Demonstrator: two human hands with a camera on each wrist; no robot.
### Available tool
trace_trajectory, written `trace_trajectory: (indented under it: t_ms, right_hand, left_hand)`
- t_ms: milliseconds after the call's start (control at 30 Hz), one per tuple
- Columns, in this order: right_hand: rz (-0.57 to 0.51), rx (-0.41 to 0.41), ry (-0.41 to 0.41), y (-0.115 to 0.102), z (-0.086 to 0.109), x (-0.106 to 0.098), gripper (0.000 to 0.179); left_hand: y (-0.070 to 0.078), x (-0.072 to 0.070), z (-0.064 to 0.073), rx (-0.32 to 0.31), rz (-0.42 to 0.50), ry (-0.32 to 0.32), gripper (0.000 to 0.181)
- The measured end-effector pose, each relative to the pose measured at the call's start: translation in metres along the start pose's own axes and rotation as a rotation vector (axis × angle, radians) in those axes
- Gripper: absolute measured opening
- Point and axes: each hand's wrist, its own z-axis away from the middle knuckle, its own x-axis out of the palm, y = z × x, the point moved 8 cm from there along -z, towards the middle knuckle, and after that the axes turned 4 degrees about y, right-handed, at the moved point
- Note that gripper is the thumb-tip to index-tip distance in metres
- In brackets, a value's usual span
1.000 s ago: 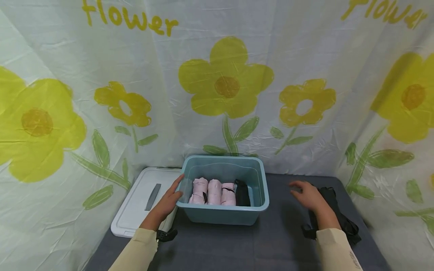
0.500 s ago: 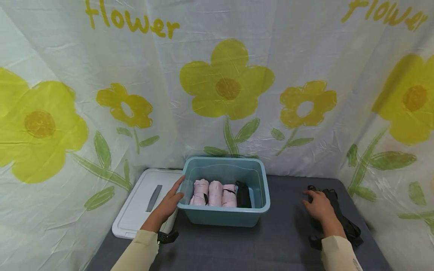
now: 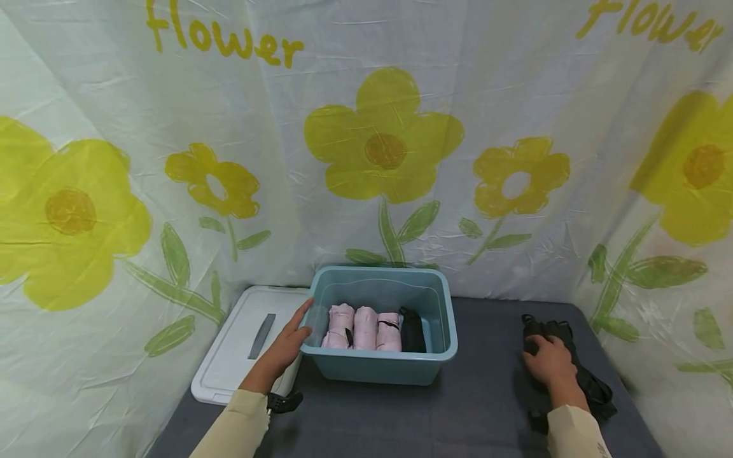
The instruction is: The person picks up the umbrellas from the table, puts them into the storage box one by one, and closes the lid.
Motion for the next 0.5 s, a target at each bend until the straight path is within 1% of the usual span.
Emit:
trace_trajectory:
  t_ms: [267,367,500]
  right_hand:
    - [-0.014,0.037,-0.028,0.011,-0.002,0.008,0.057]
    - [0.009,0.045,-0.037,0.014,-0.004,0.011,0.058]
    - [0.061,0.049,-0.07,0.014,-0.005,0.017,0.056]
  left_hand:
    - [-0.002,-0.001,0.0,-0.002,-0.006,0.011,0.063]
    - [-0.002,-0.001,0.0,-0.005,-0.009,0.014,0.063]
    - [-0.002,0.0,0.0,-0.013,-0.011,0.013,0.063]
